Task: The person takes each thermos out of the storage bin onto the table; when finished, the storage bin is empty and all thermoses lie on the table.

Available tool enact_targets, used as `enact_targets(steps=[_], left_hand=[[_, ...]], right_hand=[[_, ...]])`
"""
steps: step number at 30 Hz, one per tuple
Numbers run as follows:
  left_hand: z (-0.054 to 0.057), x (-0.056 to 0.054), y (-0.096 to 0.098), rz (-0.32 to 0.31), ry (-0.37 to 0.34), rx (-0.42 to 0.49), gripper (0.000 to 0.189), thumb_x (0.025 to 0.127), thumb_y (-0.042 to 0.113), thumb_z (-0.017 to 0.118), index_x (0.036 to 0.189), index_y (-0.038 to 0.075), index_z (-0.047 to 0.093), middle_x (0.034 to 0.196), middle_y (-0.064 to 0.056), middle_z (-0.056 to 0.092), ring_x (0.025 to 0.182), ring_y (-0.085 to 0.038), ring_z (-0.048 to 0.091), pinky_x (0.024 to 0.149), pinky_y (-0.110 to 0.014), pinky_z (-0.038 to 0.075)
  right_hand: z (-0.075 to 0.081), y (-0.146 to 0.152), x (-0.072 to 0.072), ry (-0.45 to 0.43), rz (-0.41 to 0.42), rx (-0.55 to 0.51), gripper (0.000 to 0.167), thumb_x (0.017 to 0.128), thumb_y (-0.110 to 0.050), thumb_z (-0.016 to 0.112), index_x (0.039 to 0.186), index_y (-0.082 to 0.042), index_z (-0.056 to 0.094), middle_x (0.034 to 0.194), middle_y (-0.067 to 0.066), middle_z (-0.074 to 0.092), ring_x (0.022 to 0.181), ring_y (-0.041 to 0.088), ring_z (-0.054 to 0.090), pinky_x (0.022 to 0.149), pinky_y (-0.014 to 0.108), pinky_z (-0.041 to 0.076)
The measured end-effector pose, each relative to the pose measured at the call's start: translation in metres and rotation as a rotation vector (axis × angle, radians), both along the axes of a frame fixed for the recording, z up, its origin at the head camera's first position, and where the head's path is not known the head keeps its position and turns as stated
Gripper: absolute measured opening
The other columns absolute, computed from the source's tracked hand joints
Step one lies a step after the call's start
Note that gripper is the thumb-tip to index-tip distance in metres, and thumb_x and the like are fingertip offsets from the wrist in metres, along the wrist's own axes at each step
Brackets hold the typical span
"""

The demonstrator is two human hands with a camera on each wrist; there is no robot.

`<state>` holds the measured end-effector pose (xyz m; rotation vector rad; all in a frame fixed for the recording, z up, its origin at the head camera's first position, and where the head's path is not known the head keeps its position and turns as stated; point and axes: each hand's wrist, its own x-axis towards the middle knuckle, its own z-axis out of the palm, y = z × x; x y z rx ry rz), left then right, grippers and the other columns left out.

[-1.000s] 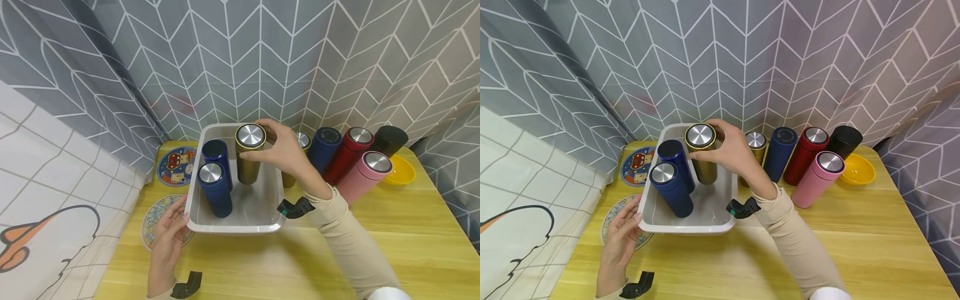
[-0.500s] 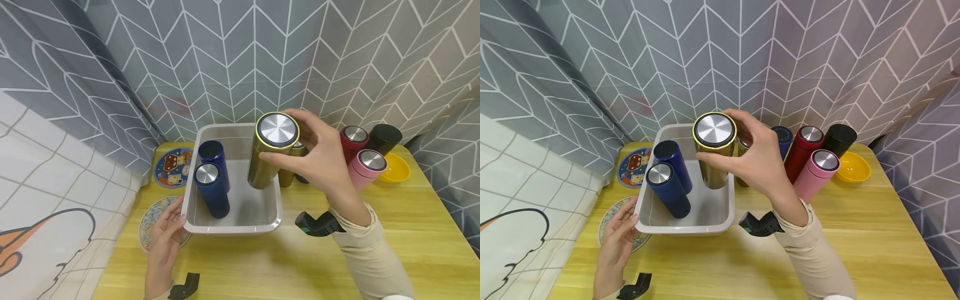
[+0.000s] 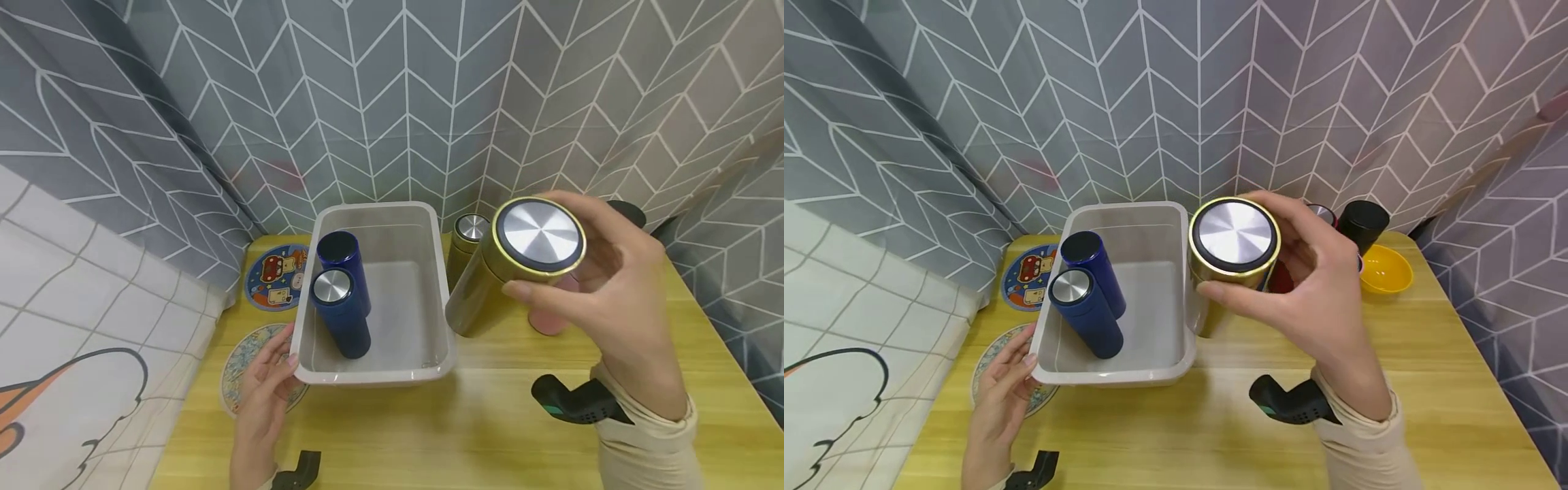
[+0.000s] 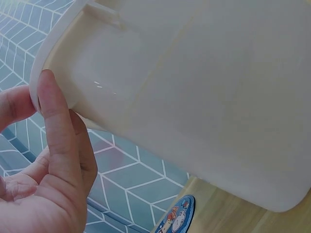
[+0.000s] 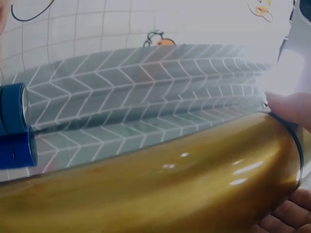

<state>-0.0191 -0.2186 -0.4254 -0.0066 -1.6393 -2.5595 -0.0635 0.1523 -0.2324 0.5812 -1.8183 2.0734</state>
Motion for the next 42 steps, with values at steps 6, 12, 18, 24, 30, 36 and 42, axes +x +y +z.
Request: enact_targets(steps=[6, 12, 18, 24, 30, 36, 42], left_hand=[[0.0, 0.001, -0.001, 0.011, -0.018, -0.012, 0.045, 0.098, -0.01, 0.044, 0.136, 0.01, 0.059, 0.118, 0.002, 0.069, 0.099, -0.008, 0.069, 0.078, -0.021, 0.063], [-0.002, 0.002, -0.001, 0.004, 0.021, 0.028, 0.045, 0.098, -0.012, 0.043, 0.138, 0.004, 0.056, 0.118, -0.001, 0.068, 0.1, -0.009, 0.07, 0.08, -0.021, 0.062], [-0.003, 0.001, -0.001, 0.005, 0.029, 0.026, 0.045, 0.098, -0.013, 0.043, 0.139, 0.002, 0.055, 0.121, -0.003, 0.067, 0.102, -0.008, 0.069, 0.081, -0.021, 0.062], [-0.002, 0.001, 0.0, 0.012, 0.01, 0.022, 0.045, 0.097, -0.012, 0.044, 0.139, 0.003, 0.055, 0.119, -0.002, 0.068, 0.101, -0.009, 0.069, 0.082, -0.022, 0.062], [-0.001, 0.002, -0.001, 0.005, 0.021, 0.026, 0.046, 0.098, -0.012, 0.043, 0.139, 0.004, 0.055, 0.12, -0.002, 0.067, 0.102, -0.008, 0.069, 0.083, -0.022, 0.062], [-0.002, 0.0, -0.001, 0.006, 0.028, 0.034, 0.046, 0.097, -0.013, 0.043, 0.138, 0.005, 0.056, 0.119, -0.002, 0.068, 0.101, -0.008, 0.069, 0.082, -0.022, 0.062], [-0.003, -0.001, -0.001, -0.001, 0.029, 0.024, 0.046, 0.098, -0.012, 0.042, 0.138, 0.004, 0.055, 0.12, -0.001, 0.068, 0.101, -0.008, 0.069, 0.08, -0.02, 0.062]], right_hand=[[-0.017, 0.025, 0.009, -0.023, 0.005, -0.045, 0.083, 0.052, 0.04, 0.07, 0.131, 0.019, 0.051, 0.125, 0.024, 0.066, 0.107, 0.026, 0.067, 0.088, 0.026, 0.06], [-0.038, 0.048, 0.018, -0.119, -0.096, -0.016, 0.082, 0.055, 0.04, 0.067, 0.133, 0.017, 0.051, 0.123, 0.014, 0.067, 0.107, 0.019, 0.067, 0.094, 0.019, 0.056], [-0.066, 0.073, 0.023, -0.144, -0.168, -0.069, 0.075, 0.06, 0.042, 0.06, 0.132, 0.021, 0.049, 0.121, 0.014, 0.07, 0.108, 0.019, 0.067, 0.092, 0.019, 0.057], [-0.093, 0.097, 0.032, -0.24, -0.313, -0.103, 0.073, 0.063, 0.039, 0.064, 0.131, 0.015, 0.054, 0.113, 0.01, 0.074, 0.098, 0.017, 0.07, 0.082, 0.016, 0.059], [-0.11, 0.122, 0.034, -0.405, -0.513, -0.177, 0.069, 0.068, 0.031, 0.071, 0.131, 0.002, 0.061, 0.11, 0.001, 0.076, 0.094, 0.01, 0.07, 0.081, 0.009, 0.057], [-0.126, 0.137, 0.021, -0.442, -0.718, -0.303, 0.067, 0.064, 0.03, 0.074, 0.122, -0.002, 0.067, 0.105, 0.002, 0.077, 0.088, 0.011, 0.068, 0.077, 0.01, 0.057], [-0.141, 0.147, 0.008, -0.412, -0.788, -0.307, 0.065, 0.061, 0.027, 0.079, 0.117, -0.004, 0.069, 0.099, 0.0, 0.077, 0.084, 0.01, 0.066, 0.07, 0.008, 0.056]])
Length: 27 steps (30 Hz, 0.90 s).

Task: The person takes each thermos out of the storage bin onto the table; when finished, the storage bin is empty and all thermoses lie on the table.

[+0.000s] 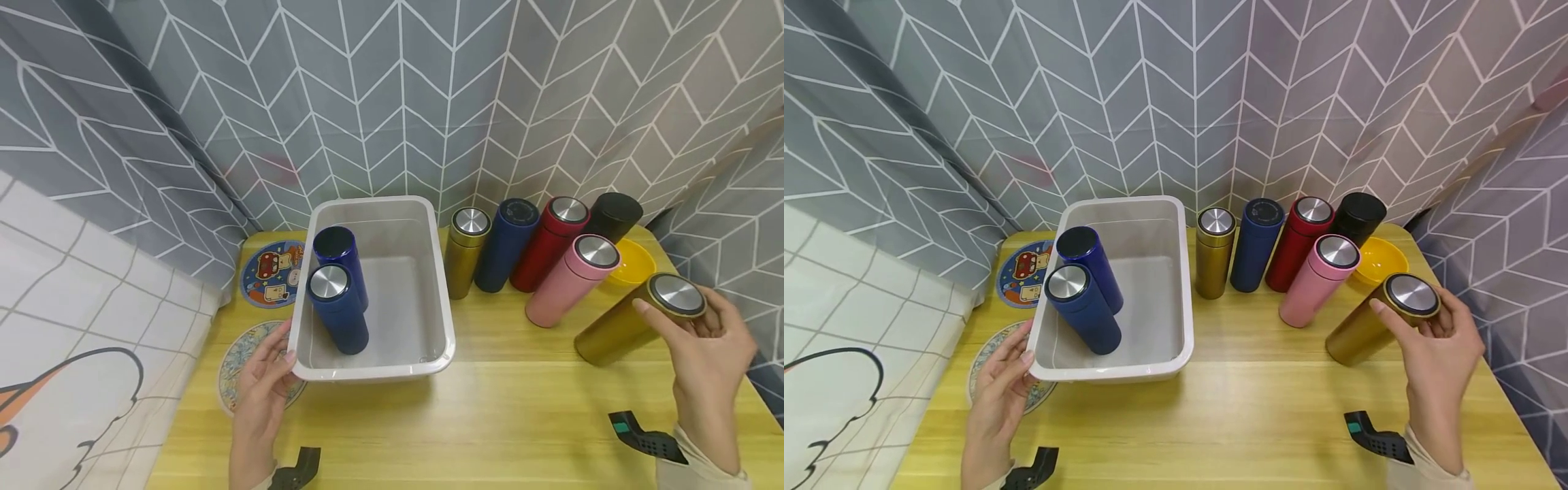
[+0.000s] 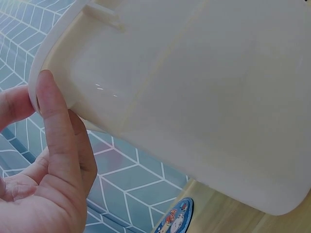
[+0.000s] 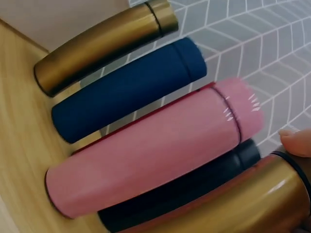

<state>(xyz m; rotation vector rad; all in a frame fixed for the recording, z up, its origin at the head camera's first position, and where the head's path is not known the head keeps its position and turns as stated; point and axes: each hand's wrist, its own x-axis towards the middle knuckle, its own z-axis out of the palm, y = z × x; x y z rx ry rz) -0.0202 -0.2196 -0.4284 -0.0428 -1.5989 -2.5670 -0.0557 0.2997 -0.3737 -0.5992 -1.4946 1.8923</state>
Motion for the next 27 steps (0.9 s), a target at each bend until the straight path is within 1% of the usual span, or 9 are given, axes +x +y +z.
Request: enact_targets(steps=[6, 13, 19, 23, 27], left_hand=[[0.0, 0.0, 0.0, 0.0, -0.005, -0.01, 0.045, 0.098, -0.012, 0.043, 0.138, 0.004, 0.055, 0.12, -0.001, 0.067, 0.101, -0.008, 0.069, 0.079, -0.02, 0.062], [-0.001, 0.0, -0.001, 0.002, -0.002, 0.006, 0.045, 0.098, -0.012, 0.043, 0.137, 0.006, 0.057, 0.119, -0.002, 0.067, 0.099, -0.008, 0.069, 0.08, -0.02, 0.062], [0.0, 0.0, -0.001, 0.003, 0.002, 0.001, 0.046, 0.097, -0.013, 0.043, 0.138, 0.004, 0.056, 0.119, -0.002, 0.068, 0.101, -0.008, 0.069, 0.08, -0.021, 0.062], [-0.001, 0.0, -0.001, -0.006, 0.01, 0.001, 0.046, 0.097, -0.013, 0.042, 0.139, 0.003, 0.055, 0.119, -0.002, 0.068, 0.102, -0.009, 0.069, 0.08, -0.021, 0.062], [-0.001, -0.001, -0.001, -0.01, 0.012, -0.003, 0.046, 0.098, -0.012, 0.042, 0.138, 0.004, 0.055, 0.119, -0.003, 0.068, 0.103, -0.01, 0.069, 0.08, -0.021, 0.062]], right_hand=[[-0.008, 0.004, -0.012, -0.002, -0.031, 0.011, 0.064, 0.061, 0.021, 0.083, 0.117, -0.007, 0.068, 0.1, -0.002, 0.076, 0.083, 0.009, 0.065, 0.07, 0.007, 0.055], [-0.01, 0.006, -0.034, 0.063, 0.007, 0.052, 0.067, 0.061, 0.019, 0.085, 0.121, -0.005, 0.066, 0.105, 0.0, 0.074, 0.088, 0.01, 0.065, 0.074, 0.009, 0.055], [-0.012, 0.011, -0.051, 0.103, 0.024, 0.017, 0.067, 0.061, 0.019, 0.085, 0.122, -0.004, 0.067, 0.104, 0.002, 0.075, 0.084, 0.012, 0.063, 0.07, 0.012, 0.055], [-0.012, 0.012, -0.06, 0.09, 0.034, -0.011, 0.067, 0.06, 0.018, 0.086, 0.12, -0.005, 0.066, 0.104, 0.001, 0.075, 0.084, 0.012, 0.064, 0.07, 0.012, 0.055], [-0.012, 0.013, -0.066, 0.071, 0.032, -0.032, 0.067, 0.06, 0.019, 0.086, 0.118, -0.006, 0.065, 0.102, 0.001, 0.075, 0.084, 0.011, 0.065, 0.069, 0.011, 0.056]])
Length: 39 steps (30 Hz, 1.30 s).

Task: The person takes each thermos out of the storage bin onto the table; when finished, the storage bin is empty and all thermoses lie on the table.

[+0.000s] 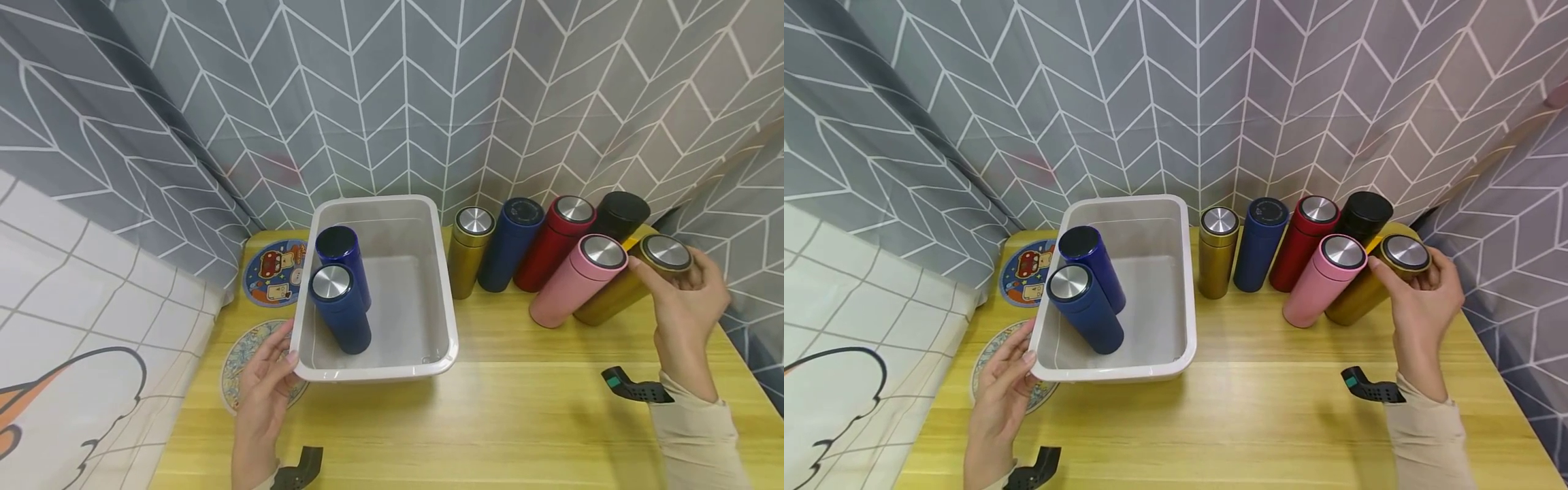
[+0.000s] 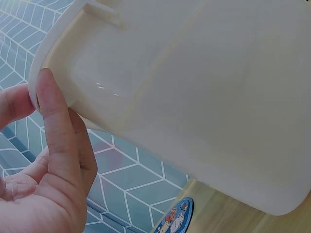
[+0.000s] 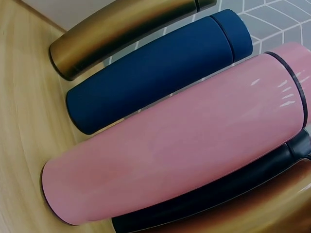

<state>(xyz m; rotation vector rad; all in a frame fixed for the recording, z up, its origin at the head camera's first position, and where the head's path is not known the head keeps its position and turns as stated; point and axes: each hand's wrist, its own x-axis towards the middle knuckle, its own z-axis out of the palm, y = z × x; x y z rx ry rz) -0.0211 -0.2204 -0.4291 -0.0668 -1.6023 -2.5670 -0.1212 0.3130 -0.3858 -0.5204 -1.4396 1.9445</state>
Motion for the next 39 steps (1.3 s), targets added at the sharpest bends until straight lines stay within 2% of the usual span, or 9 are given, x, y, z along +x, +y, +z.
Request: enact_targets(steps=[4, 12, 18, 23, 28, 29, 35, 37, 39], left_hand=[[0.0, 0.0, 0.001, -0.001, 0.002, 0.004, 0.046, 0.098, -0.013, 0.042, 0.138, 0.005, 0.056, 0.119, -0.003, 0.068, 0.103, -0.01, 0.069, 0.081, -0.021, 0.062], [-0.001, 0.0, 0.001, -0.001, -0.007, 0.015, 0.046, 0.097, -0.013, 0.042, 0.137, 0.005, 0.056, 0.12, -0.002, 0.068, 0.103, -0.01, 0.069, 0.082, -0.022, 0.062], [-0.001, 0.001, 0.002, -0.004, 0.001, 0.018, 0.047, 0.097, -0.013, 0.042, 0.137, 0.005, 0.056, 0.118, -0.002, 0.068, 0.103, -0.009, 0.069, 0.081, -0.022, 0.062], [0.0, 0.0, 0.001, -0.003, 0.003, 0.014, 0.047, 0.097, -0.013, 0.042, 0.137, 0.005, 0.056, 0.119, -0.002, 0.068, 0.103, -0.009, 0.069, 0.081, -0.022, 0.062], [0.0, 0.0, 0.0, 0.002, -0.003, 0.004, 0.046, 0.097, -0.013, 0.042, 0.137, 0.005, 0.056, 0.119, -0.002, 0.068, 0.104, -0.009, 0.069, 0.081, -0.022, 0.062], [0.0, 0.0, 0.0, 0.003, -0.002, 0.0, 0.046, 0.097, -0.013, 0.042, 0.137, 0.005, 0.056, 0.119, -0.002, 0.068, 0.104, -0.009, 0.069, 0.081, -0.022, 0.062], [0.001, 0.0, 0.0, 0.014, -0.004, -0.012, 0.046, 0.097, -0.013, 0.043, 0.138, 0.004, 0.055, 0.118, -0.002, 0.068, 0.102, -0.009, 0.068, 0.081, -0.022, 0.062], [0.001, 0.0, 0.0, 0.015, -0.009, -0.011, 0.046, 0.097, -0.013, 0.043, 0.137, 0.004, 0.056, 0.118, -0.002, 0.068, 0.102, -0.009, 0.069, 0.081, -0.022, 0.062], [0.001, 0.0, 0.0, 0.016, -0.014, -0.006, 0.046, 0.097, -0.013, 0.044, 0.137, 0.004, 0.056, 0.117, -0.002, 0.069, 0.101, -0.009, 0.069, 0.081, -0.022, 0.062]], right_hand=[[0.0, 0.001, -0.002, -0.001, 0.007, -0.01, 0.065, 0.061, 0.021, 0.084, 0.117, -0.006, 0.065, 0.101, 0.001, 0.075, 0.083, 0.011, 0.065, 0.069, 0.011, 0.055], [-0.001, 0.001, -0.004, 0.003, 0.031, 0.036, 0.063, 0.064, 0.019, 0.083, 0.119, -0.006, 0.065, 0.099, -0.001, 0.075, 0.084, 0.01, 0.062, 0.068, 0.011, 0.053], [-0.003, 0.0, -0.005, 0.016, 0.037, 0.046, 0.062, 0.066, 0.018, 0.082, 0.119, -0.007, 0.065, 0.103, -0.002, 0.074, 0.088, 0.01, 0.062, 0.074, 0.011, 0.053], [-0.003, 0.0, -0.003, -0.032, 0.052, 0.086, 0.064, 0.068, 0.014, 0.083, 0.124, -0.01, 0.063, 0.106, -0.005, 0.072, 0.092, 0.009, 0.062, 0.078, 0.01, 0.051], [0.006, -0.001, -0.001, -0.07, 0.068, 0.089, 0.063, 0.071, 0.014, 0.081, 0.125, -0.012, 0.062, 0.108, -0.006, 0.071, 0.093, 0.007, 0.062, 0.078, 0.007, 0.051], [0.009, -0.001, -0.001, -0.077, 0.067, 0.092, 0.063, 0.072, 0.014, 0.08, 0.126, -0.012, 0.062, 0.11, -0.006, 0.07, 0.097, 0.007, 0.062, 0.079, 0.007, 0.051], [0.028, 0.0, 0.007, -0.105, 0.041, 0.128, 0.062, 0.077, 0.009, 0.079, 0.132, -0.013, 0.061, 0.125, -0.007, 0.063, 0.129, 0.009, 0.054, 0.114, 0.009, 0.037], [0.035, 0.0, 0.011, -0.133, 0.034, 0.145, 0.06, 0.08, 0.007, 0.077, 0.134, -0.014, 0.06, 0.128, -0.007, 0.061, 0.133, 0.01, 0.051, 0.119, 0.011, 0.032], [0.042, -0.001, 0.016, -0.202, 0.022, 0.225, 0.059, 0.084, 0.002, 0.075, 0.137, -0.017, 0.059, 0.133, -0.01, 0.059, 0.137, 0.009, 0.049, 0.12, 0.011, 0.03]])
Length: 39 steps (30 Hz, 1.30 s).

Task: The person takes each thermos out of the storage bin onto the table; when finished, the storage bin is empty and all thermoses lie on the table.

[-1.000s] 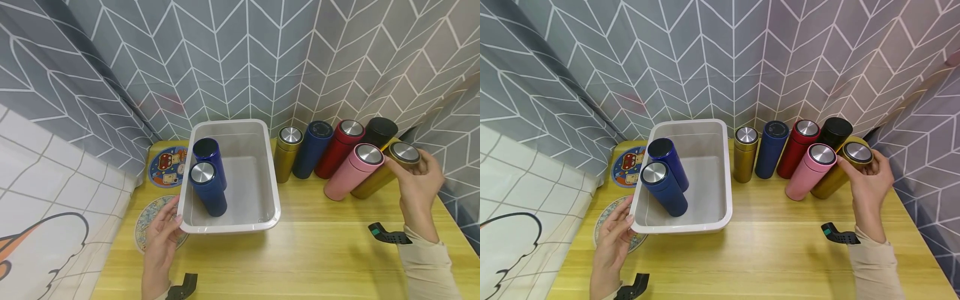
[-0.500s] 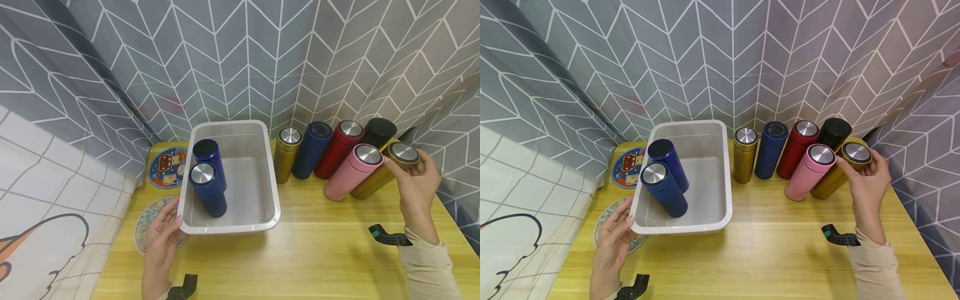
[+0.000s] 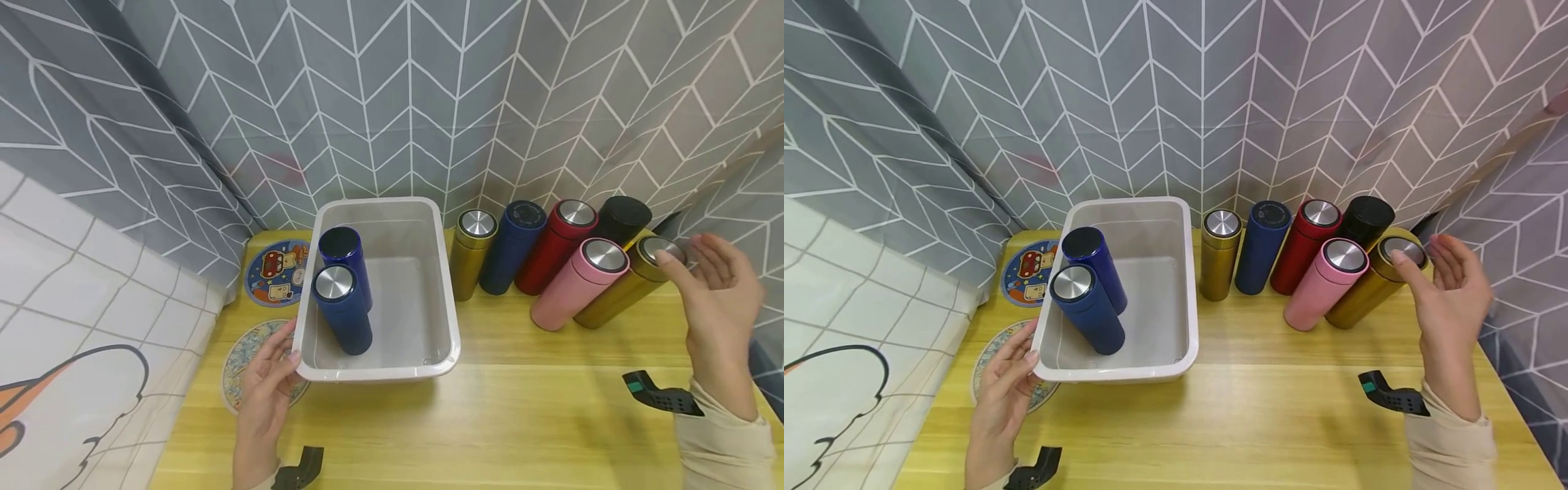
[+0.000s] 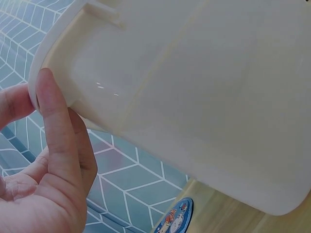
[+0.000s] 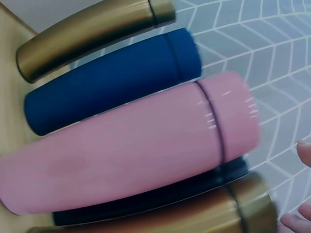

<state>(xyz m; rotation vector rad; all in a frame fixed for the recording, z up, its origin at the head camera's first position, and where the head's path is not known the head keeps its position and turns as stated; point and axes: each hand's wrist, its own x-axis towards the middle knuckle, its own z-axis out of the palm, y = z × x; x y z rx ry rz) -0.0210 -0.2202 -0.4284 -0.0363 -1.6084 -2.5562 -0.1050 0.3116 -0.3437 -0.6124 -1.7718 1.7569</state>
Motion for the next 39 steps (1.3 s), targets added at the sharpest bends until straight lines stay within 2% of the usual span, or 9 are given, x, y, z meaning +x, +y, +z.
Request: enact_targets(steps=[4, 7, 11, 15, 18, 20, 25, 33, 39], left_hand=[[-0.001, -0.001, 0.0, -0.005, -0.002, -0.002, 0.046, 0.097, -0.013, 0.044, 0.138, 0.003, 0.056, 0.117, -0.002, 0.068, 0.102, -0.009, 0.068, 0.081, -0.021, 0.062], [-0.001, -0.002, 0.0, -0.009, 0.003, -0.011, 0.046, 0.097, -0.012, 0.044, 0.139, 0.003, 0.055, 0.117, -0.002, 0.068, 0.102, -0.009, 0.068, 0.08, -0.02, 0.062], [-0.002, -0.003, -0.001, -0.014, 0.008, -0.009, 0.046, 0.097, -0.012, 0.043, 0.138, 0.005, 0.055, 0.119, -0.001, 0.067, 0.103, -0.009, 0.068, 0.08, -0.02, 0.062], [-0.002, -0.003, -0.002, -0.019, 0.007, 0.002, 0.046, 0.097, -0.012, 0.043, 0.137, 0.007, 0.057, 0.12, -0.001, 0.067, 0.105, -0.009, 0.068, 0.082, -0.021, 0.062], [-0.003, -0.002, -0.003, -0.017, 0.009, 0.012, 0.046, 0.097, -0.012, 0.042, 0.136, 0.007, 0.057, 0.12, -0.002, 0.067, 0.105, -0.009, 0.068, 0.082, -0.021, 0.062], [-0.003, -0.002, -0.003, -0.017, 0.012, 0.015, 0.046, 0.097, -0.013, 0.042, 0.137, 0.006, 0.057, 0.119, -0.002, 0.067, 0.105, -0.009, 0.068, 0.083, -0.022, 0.062], [-0.004, -0.003, -0.002, -0.025, 0.019, 0.018, 0.046, 0.097, -0.013, 0.042, 0.139, 0.003, 0.054, 0.118, -0.003, 0.067, 0.104, -0.01, 0.068, 0.083, -0.022, 0.062], [-0.004, -0.003, -0.002, -0.034, 0.034, 0.021, 0.046, 0.097, -0.013, 0.042, 0.138, 0.004, 0.055, 0.118, -0.003, 0.066, 0.105, -0.01, 0.069, 0.084, -0.023, 0.062], [-0.005, -0.002, -0.003, -0.034, 0.036, 0.022, 0.046, 0.097, -0.012, 0.042, 0.138, 0.005, 0.055, 0.118, -0.003, 0.067, 0.105, -0.01, 0.069, 0.084, -0.023, 0.062]], right_hand=[[0.014, -0.004, 0.011, -0.107, -0.012, 0.193, 0.059, 0.089, -0.004, 0.071, 0.142, -0.021, 0.053, 0.143, -0.012, 0.055, 0.142, 0.006, 0.044, 0.12, 0.008, 0.026], [0.025, -0.012, 0.018, -0.106, 0.01, 0.244, 0.059, 0.089, -0.002, 0.07, 0.142, -0.021, 0.054, 0.143, -0.012, 0.055, 0.14, 0.005, 0.046, 0.118, 0.006, 0.029], [0.037, -0.029, 0.024, 0.031, 0.078, 0.201, 0.054, 0.088, 0.002, 0.071, 0.138, -0.015, 0.059, 0.14, -0.006, 0.061, 0.137, 0.007, 0.051, 0.116, 0.008, 0.034], [0.049, -0.056, 0.024, 0.282, 0.172, 0.114, 0.046, 0.083, 0.009, 0.073, 0.128, 0.0, 0.065, 0.129, 0.005, 0.069, 0.128, 0.016, 0.059, 0.109, 0.012, 0.045], [0.058, -0.077, 0.019, 0.339, 0.285, 0.058, 0.046, 0.078, 0.011, 0.076, 0.123, 0.004, 0.067, 0.123, 0.009, 0.072, 0.121, 0.018, 0.064, 0.103, 0.013, 0.05], [0.062, -0.09, 0.016, 0.309, 0.373, 0.053, 0.047, 0.078, 0.011, 0.077, 0.124, 0.004, 0.067, 0.122, 0.008, 0.072, 0.121, 0.017, 0.064, 0.102, 0.012, 0.05], [0.068, -0.115, 0.008, 0.213, 0.566, 0.171, 0.049, 0.083, 0.002, 0.077, 0.13, -0.002, 0.064, 0.129, 0.004, 0.069, 0.126, 0.011, 0.061, 0.104, 0.009, 0.047], [0.063, -0.15, -0.014, 0.085, 0.719, 0.464, 0.047, 0.09, -0.013, 0.075, 0.136, -0.015, 0.062, 0.135, -0.005, 0.065, 0.13, 0.005, 0.057, 0.109, 0.009, 0.043], [0.059, -0.176, -0.031, 0.056, 0.855, 0.47, 0.046, 0.091, -0.021, 0.074, 0.135, -0.018, 0.061, 0.137, 0.001, 0.064, 0.132, 0.011, 0.057, 0.117, 0.023, 0.043]])
